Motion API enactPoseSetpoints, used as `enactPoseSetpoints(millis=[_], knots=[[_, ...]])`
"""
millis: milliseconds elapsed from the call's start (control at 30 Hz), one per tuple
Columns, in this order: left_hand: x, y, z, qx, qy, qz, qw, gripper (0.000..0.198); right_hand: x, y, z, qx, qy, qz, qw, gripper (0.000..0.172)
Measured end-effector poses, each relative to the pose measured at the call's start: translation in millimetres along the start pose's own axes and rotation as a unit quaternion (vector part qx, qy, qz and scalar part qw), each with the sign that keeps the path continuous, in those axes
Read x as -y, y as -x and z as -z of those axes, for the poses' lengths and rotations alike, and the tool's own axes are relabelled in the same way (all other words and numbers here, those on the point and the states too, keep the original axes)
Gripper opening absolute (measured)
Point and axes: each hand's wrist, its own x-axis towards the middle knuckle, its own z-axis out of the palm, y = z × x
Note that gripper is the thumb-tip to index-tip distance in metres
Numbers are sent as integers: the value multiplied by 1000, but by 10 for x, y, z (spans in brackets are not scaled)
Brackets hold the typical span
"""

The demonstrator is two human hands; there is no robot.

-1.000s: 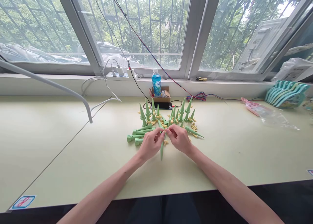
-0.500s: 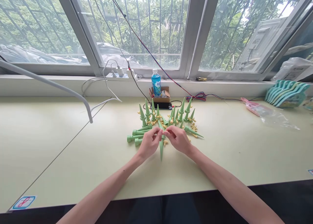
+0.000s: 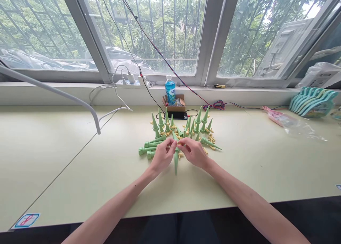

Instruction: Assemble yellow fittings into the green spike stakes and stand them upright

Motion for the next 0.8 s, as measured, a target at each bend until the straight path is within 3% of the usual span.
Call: enactPoseSetpoints(millis=[367,800], knots=[[-11,-3,8,-9,-29,-9,1000,33,6,2,-5,9,5,2,1000,13],[40,5,30,-42,-110,-34,992,29,32,-2,40,93,66,-31,993,10]])
